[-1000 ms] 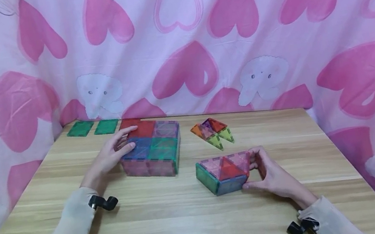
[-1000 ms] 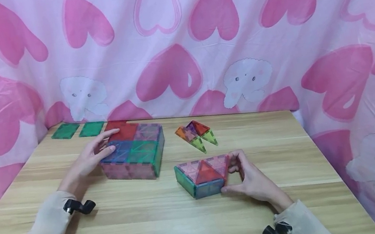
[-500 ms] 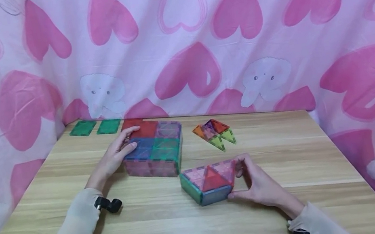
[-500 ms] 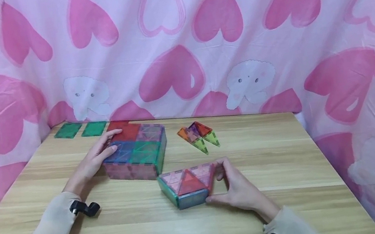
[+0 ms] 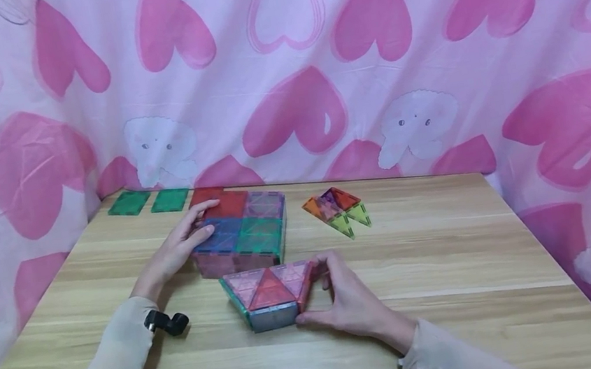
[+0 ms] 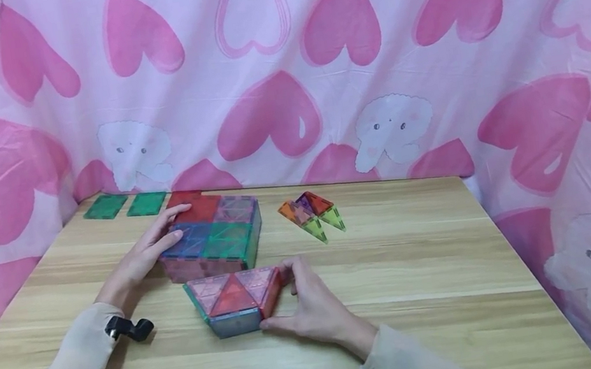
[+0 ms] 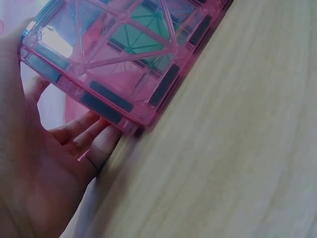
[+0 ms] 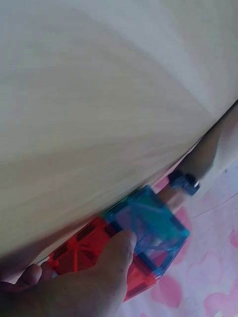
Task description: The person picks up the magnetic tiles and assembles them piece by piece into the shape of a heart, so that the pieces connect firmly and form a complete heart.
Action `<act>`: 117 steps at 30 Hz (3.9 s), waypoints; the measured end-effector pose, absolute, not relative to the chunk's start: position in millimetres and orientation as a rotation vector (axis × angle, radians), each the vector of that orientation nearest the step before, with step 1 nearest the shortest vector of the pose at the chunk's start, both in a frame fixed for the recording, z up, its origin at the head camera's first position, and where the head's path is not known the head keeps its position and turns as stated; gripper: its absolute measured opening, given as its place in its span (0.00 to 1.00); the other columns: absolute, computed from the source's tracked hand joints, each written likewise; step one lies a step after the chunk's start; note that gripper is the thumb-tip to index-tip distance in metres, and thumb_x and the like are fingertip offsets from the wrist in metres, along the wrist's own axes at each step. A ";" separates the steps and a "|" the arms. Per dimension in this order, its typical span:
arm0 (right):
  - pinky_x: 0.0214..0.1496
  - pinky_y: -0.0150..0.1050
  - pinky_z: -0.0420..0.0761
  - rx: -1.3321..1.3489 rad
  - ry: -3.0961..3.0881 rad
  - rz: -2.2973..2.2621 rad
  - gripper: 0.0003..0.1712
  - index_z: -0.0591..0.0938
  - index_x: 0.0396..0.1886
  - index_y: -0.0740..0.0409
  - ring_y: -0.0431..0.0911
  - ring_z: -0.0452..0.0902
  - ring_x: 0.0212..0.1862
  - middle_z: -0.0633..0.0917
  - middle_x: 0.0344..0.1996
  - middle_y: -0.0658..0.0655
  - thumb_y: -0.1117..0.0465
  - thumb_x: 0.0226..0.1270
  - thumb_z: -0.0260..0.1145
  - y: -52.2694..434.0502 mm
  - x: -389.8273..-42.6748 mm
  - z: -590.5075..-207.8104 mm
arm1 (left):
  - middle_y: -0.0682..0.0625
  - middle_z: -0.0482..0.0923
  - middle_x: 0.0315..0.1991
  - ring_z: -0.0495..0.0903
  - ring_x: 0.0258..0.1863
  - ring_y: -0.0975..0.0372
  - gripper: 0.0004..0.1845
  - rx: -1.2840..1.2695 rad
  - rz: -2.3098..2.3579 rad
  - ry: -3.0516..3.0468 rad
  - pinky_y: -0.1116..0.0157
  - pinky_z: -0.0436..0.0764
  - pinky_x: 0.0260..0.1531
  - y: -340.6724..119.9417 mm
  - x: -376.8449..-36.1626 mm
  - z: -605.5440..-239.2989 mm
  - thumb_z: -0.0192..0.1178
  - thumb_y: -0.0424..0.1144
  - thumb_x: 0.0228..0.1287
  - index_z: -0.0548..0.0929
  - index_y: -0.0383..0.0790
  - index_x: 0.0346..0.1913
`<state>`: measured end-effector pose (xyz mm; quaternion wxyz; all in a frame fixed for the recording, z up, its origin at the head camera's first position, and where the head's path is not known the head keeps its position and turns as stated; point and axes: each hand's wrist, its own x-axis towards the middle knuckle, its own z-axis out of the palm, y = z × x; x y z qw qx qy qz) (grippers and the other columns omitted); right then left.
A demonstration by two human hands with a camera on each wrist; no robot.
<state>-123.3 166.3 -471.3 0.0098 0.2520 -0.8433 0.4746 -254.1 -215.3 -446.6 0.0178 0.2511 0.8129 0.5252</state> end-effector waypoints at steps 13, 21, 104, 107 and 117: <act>0.56 0.38 0.82 0.678 -2.662 1.483 0.53 0.69 0.67 0.49 0.44 0.77 0.56 0.77 0.57 0.47 0.43 0.50 0.93 102.3 -124.4 -468.7 | 0.43 0.65 0.77 0.64 0.69 0.52 0.31 0.753 1.613 2.501 0.59 0.66 0.69 -221.5 -258.5 -452.8 0.54 0.44 0.89 0.63 0.55 0.88; 0.60 0.39 0.82 0.519 -2.697 1.456 0.53 0.67 0.68 0.50 0.44 0.76 0.56 0.75 0.57 0.49 0.41 0.53 0.92 88.7 -126.6 -467.0 | 0.42 0.66 0.74 0.67 0.68 0.50 0.32 0.749 1.618 2.470 0.54 0.67 0.69 -220.9 -259.0 -451.8 0.53 0.44 0.89 0.62 0.56 0.89; 0.47 0.32 0.84 0.415 -2.563 1.385 0.14 0.87 0.55 0.52 0.42 0.84 0.44 0.89 0.44 0.50 0.70 0.77 0.73 300.8 -119.2 -476.2 | 0.19 0.56 0.78 0.54 0.80 0.25 0.34 -0.123 1.088 3.251 0.27 0.64 0.74 -331.1 -268.2 -465.5 0.67 0.51 0.76 0.78 0.22 0.66; 0.47 0.33 0.86 0.480 -2.564 1.437 0.14 0.88 0.56 0.53 0.41 0.86 0.45 0.91 0.45 0.51 0.72 0.77 0.72 307.6 -114.6 -476.2 | 0.19 0.65 0.72 0.59 0.77 0.26 0.32 -0.099 1.067 3.268 0.29 0.66 0.73 -333.8 -265.4 -464.8 0.69 0.51 0.75 0.79 0.22 0.61; 0.45 0.34 0.85 0.615 -2.566 1.478 0.15 0.87 0.56 0.53 0.42 0.86 0.43 0.91 0.45 0.52 0.73 0.76 0.72 313.1 -113.0 -474.8 | 0.27 0.83 0.48 0.78 0.46 0.39 0.21 -0.001 0.875 3.255 0.46 0.76 0.44 -345.2 -252.0 -442.5 0.78 0.46 0.71 0.86 0.30 0.50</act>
